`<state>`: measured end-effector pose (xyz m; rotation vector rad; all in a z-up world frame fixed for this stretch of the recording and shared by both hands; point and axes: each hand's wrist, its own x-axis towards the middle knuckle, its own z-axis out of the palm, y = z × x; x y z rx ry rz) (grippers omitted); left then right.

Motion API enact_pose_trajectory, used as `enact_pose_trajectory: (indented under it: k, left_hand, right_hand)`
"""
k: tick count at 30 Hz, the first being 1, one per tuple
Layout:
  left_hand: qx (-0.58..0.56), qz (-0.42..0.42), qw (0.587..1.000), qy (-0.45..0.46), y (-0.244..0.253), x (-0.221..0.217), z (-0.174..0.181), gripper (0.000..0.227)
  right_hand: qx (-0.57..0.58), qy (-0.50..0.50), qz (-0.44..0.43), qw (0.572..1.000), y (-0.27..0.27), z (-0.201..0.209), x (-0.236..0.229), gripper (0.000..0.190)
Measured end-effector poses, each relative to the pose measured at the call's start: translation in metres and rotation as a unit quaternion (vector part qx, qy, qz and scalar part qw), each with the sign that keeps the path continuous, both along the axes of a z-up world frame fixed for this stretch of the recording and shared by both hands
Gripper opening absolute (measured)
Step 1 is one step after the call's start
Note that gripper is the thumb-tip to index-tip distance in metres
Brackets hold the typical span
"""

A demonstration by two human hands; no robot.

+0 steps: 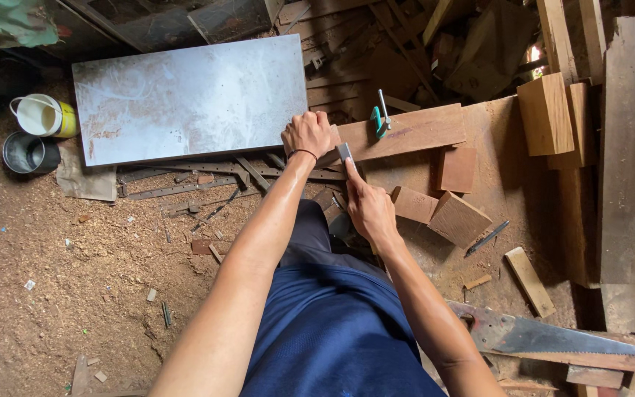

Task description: The person uses a chisel to carve and shape a small wooden block clamped to a workbench. They repeatedly remove wood shavings and adjust the block's position while continuing to chisel its edges and surfaces.

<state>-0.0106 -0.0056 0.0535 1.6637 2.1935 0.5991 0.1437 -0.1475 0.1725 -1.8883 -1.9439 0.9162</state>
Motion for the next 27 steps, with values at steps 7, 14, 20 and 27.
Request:
enact_pose_trajectory:
  k: [7, 14, 20, 27]
  left_hand:
    - [-0.058, -0.01, 0.997, -0.05, 0.002, 0.0, -0.003, 0.053]
    - [-0.053, 0.001, 0.997, -0.048, -0.002, 0.001, -0.001, 0.056]
    - [-0.032, 0.005, 0.998, -0.061, -0.006, -0.001, -0.001, 0.053]
    - [0.003, 0.009, 1.0, 0.004, -0.001, 0.0, -0.008, 0.054]
  right_hand:
    - [0.001, -0.008, -0.003, 1.0, 0.01, -0.01, -0.003, 0.055]
    - [-0.001, -0.015, 0.011, 1.0, 0.007, -0.01, -0.007, 0.054]
    - [0.006, 0.025, -0.01, 1.0, 0.041, -0.019, -0.019, 0.055]
    - [-0.022, -0.004, 0.015, 1.0, 0.007, -0.01, -0.005, 0.055]
